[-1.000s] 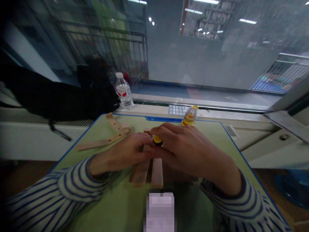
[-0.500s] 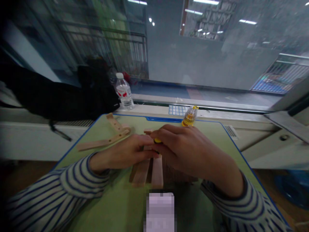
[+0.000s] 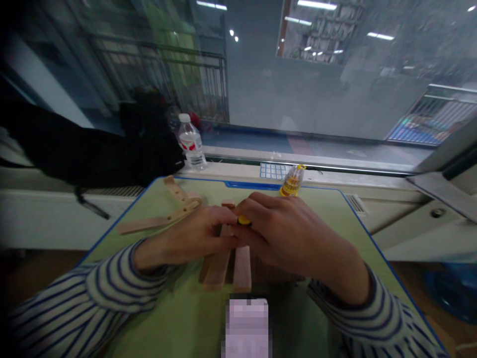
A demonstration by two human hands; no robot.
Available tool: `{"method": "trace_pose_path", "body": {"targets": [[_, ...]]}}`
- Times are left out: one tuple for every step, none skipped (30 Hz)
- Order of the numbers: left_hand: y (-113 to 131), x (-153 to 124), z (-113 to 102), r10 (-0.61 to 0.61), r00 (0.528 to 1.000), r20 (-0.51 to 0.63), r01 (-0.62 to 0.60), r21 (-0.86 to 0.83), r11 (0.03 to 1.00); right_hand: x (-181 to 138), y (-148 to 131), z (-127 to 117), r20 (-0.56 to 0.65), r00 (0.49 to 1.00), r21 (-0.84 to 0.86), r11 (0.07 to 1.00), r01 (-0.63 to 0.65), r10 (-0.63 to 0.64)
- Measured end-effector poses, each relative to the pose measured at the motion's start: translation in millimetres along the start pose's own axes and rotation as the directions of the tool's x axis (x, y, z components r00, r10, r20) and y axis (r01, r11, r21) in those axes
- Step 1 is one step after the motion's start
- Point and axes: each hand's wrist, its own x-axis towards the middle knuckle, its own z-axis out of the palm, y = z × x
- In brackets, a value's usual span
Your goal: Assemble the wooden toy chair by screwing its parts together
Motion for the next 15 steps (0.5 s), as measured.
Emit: {"method": "trace_pose_path", "body": {"targets": [[1.0, 0.2, 0.2, -0.007, 1.0, -0.019, 0.008, 0.021, 1.0, 0.3, -0.4, 0.0, 0.001, 1.0, 0.008, 1.0, -0.006, 0.006], [1.7, 0.3, 0.4, -0.009, 0.999, -0.032, 0.01, 0.042, 0.999, 0.4, -0.7, -0.2, 0.004, 1.0, 0.015, 1.0, -0.011, 0.01], [2.1, 0.3, 0.7, -0.01, 0.999, -0.042, 0.013, 0.062, 0.998, 0.4, -0.9, -0.5, 0.004, 1.0, 0.022, 1.0, -0.01, 0.01], [2.2, 0.3, 1.1, -0.013, 0.999, -0.046, 0.017, 0.078, 0.997, 0.3, -1.0, -0.9, 0.005, 1.0, 0.029, 1.0, -0.006, 0.006], [2.0, 0.1, 1.4, -0.021, 0.999, -0.045, 0.025, 0.089, 0.996, 0.1, -1.0, -1.4, 0.006, 1.0, 0.036, 0.999, 0.004, -0.004], [1.6, -0.1, 1.6, -0.031, 0.999, -0.041, 0.035, 0.096, 0.995, -0.2, -0.9, -2.1, 0.008, 1.0, 0.046, 0.999, 0.018, -0.019], [1.1, -0.3, 1.7, -0.04, 0.999, -0.036, 0.043, 0.1, 0.994, -0.6, -0.8, -2.6, 0.007, 0.999, 0.06, 0.998, 0.035, -0.036], [0.6, -0.5, 1.7, -0.045, 0.999, -0.031, 0.048, 0.104, 0.993, -0.9, -0.7, -3.1, 0.004, 0.999, 0.079, 0.996, 0.052, -0.052], [0.0, -0.6, 1.6, -0.046, 0.999, -0.026, 0.049, 0.106, 0.993, -1.2, -0.5, -3.3, 0.0, 0.998, 0.101, 0.992, 0.069, -0.069], [-0.5, -0.6, 1.3, -0.045, 0.999, -0.02, 0.047, 0.106, 0.993, -1.5, -0.3, -3.2, -0.006, 0.996, 0.121, 0.989, 0.085, -0.085], [-1.0, -0.5, 0.9, -0.043, 0.999, -0.012, 0.044, 0.106, 0.993, -1.8, 0.0, -2.9, -0.017, 0.995, 0.132, 0.986, 0.102, -0.101], [-1.4, -0.3, 0.5, -0.041, 0.999, -0.005, 0.041, 0.106, 0.994, -2.0, 0.4, -2.4, -0.023, 0.993, 0.135, 0.984, 0.118, -0.116], [-1.8, 0.0, 0.1, -0.039, 0.999, 0.004, 0.039, 0.106, 0.994, -2.2, 0.9, -1.9, -0.025, 0.991, 0.13, 0.983, 0.131, -0.129], [-2.2, 0.2, -0.2, -0.037, 0.999, 0.013, 0.035, 0.106, 0.994, -2.4, 1.4, -1.3, -0.025, 0.991, 0.119, 0.983, 0.137, -0.135], [-2.6, 0.4, -0.3, -0.032, 0.999, 0.019, 0.03, 0.105, 0.994, -2.5, 2.0, -0.9, -0.02, 0.991, 0.106, 0.985, 0.135, -0.134]]}}
